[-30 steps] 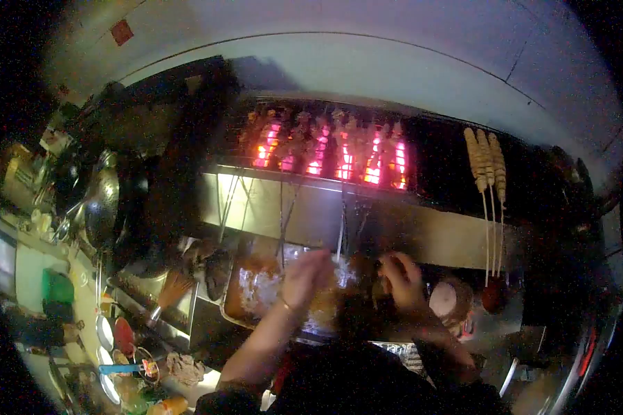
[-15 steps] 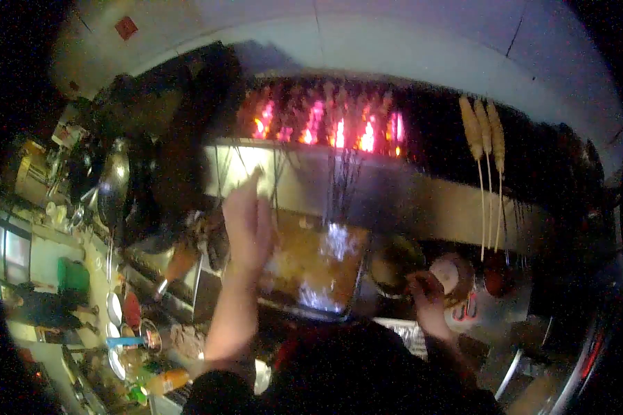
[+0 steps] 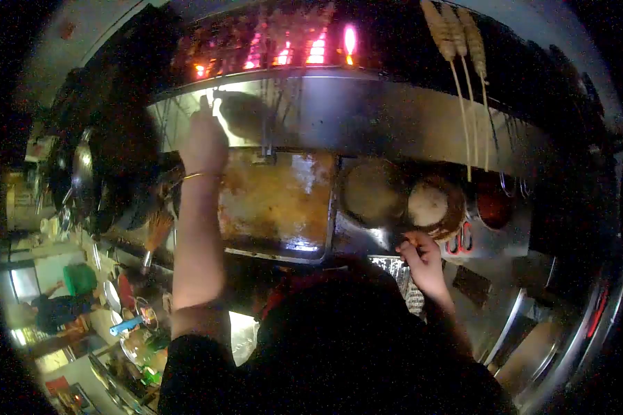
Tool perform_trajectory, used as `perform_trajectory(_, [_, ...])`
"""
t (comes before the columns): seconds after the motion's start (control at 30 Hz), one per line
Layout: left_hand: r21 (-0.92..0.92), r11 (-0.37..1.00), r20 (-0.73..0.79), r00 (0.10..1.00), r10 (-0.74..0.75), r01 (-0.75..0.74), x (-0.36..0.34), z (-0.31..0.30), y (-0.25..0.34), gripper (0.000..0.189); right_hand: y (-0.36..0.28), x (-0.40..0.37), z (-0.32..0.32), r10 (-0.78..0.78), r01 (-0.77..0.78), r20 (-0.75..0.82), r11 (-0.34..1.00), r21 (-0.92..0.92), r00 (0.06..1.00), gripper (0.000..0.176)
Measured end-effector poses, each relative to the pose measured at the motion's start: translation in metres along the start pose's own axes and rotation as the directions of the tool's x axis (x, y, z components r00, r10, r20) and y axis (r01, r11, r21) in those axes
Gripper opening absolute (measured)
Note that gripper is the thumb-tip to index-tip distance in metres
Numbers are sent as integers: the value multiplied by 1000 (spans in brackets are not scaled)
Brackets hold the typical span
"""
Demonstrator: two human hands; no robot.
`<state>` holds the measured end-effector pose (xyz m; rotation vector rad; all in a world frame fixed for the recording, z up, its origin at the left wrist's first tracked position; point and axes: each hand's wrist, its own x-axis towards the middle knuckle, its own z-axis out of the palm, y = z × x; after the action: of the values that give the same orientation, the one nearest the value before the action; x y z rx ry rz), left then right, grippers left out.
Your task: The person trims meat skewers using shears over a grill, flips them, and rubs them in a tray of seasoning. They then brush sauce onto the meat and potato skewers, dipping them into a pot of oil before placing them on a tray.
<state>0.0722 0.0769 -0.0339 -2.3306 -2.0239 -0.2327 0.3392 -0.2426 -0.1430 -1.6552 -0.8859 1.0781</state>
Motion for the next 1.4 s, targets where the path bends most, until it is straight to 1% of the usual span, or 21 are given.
perform_trajectory(0.1, [-95, 990, -151, 984, 93, -108, 18, 25, -30, 41, -17, -2, 4, 95, -91, -41, 992, 88, 995, 16])
perform_trajectory(0.2, [59, 998, -8, 999, -39, 40, 21, -2, -28, 38, -20, -1, 5, -25, 19, -52, 994, -107, 998, 19])
perform_trajectory(0.23, [-4, 999, -64, 997, 47, -47, 27, 9, -48, 39, -24, -3, 5, -64, 54, -61, 986, -155, 996, 19])
perform_trajectory(0.27, [-139, 990, -30, 1000, -7, 2, 38, 18, -67, 39, -25, -5, 4, -61, 53, -52, 988, -144, 997, 19])
perform_trajectory(0.33, [-406, 910, -81, 995, 54, -83, 35, 16, -66, 38, -29, -8, 4, -31, 25, -35, 989, -145, 999, 20])
perform_trajectory(0.37, [-517, 827, -188, 972, 140, -219, 30, 11, -67, 37, -31, -9, 4, -3, 0, -19, 988, -153, 1000, 21])
perform_trajectory(0.4, [-857, 491, -175, 984, 5, -155, 31, 14, -58, 32, -27, -9, 6, -23, 21, -11, 990, -137, 1000, 24])
perform_trajectory(0.47, [-958, 250, 115, 988, -103, 138, 26, 16, -49, 32, -21, -11, 8, -63, 61, -4, 977, -202, 998, 22])
perform_trajectory(0.53, [-926, -21, 376, 913, -160, 378, 7, -3, -20, 34, -18, -11, 12, -87, 82, -8, 967, -242, 996, 22])
perform_trajectory(0.57, [-912, -153, 391, 919, -49, 380, 5, -2, -18, 37, -24, -11, 14, -12, 15, 15, 980, -198, 1000, 21])
perform_trajectory(0.6, [-871, -282, 400, 914, 63, 401, 2, -2, -15, 41, -17, -9, 17, -110, 109, 9, 965, -238, 994, 20])
perform_trajectory(0.67, [-727, -538, 313, 903, 293, 427, 2, 20, -15, 41, -35, -7, 19, -101, 105, 27, 957, -270, 994, 20])
perform_trajectory(0.7, [-755, -461, 405, 884, 234, 467, 0, 13, -5, 35, -43, -10, 20, -10, 15, 24, 977, -211, 1000, 20])
perform_trajectory(0.77, [-701, -511, 380, 867, 321, 497, 2, 13, -1, 28, -32, -8, 20, -35, 39, 20, 970, -240, 999, 20])
perform_trajectory(0.83, [-718, -487, 386, 867, 316, 497, 2, 14, -3, 28, -40, -10, 25, 44, -46, -12, 974, -220, 999, 19])
perform_trajectory(0.87, [-749, -444, 394, 869, 298, 492, 1, 12, -4, 34, -23, -6, 23, -58, 67, 49, 978, -195, 997, 19])
perform_trajectory(0.93, [-800, -353, 411, 871, 268, 486, 0, 5, -8, 47, -24, -8, 28, -52, 59, 40, 979, -197, 998, 19])
perform_trajectory(1.07, [-809, -332, 397, 868, 298, 484, -1, 6, -17, 48, -26, -9, 35, -94, 108, 76, 973, -202, 993, 18])
perform_trajectory(1.2, [-851, -231, 398, 866, 302, 471, 3, 7, -22, 45, -24, -6, 45, 56, -42, 100, 991, -128, 993, 16])
perform_trajectory(1.27, [-865, -213, 384, 872, 303, 455, 5, 3, -22, 43, -35, -3, 52, 41, -28, 100, 991, -129, 994, 16])
perform_trajectory(1.4, [-804, -349, 364, 863, 349, 481, 6, 5, -21, 40, -27, 1, 53, -41, 68, 134, 976, -205, 990, 25])
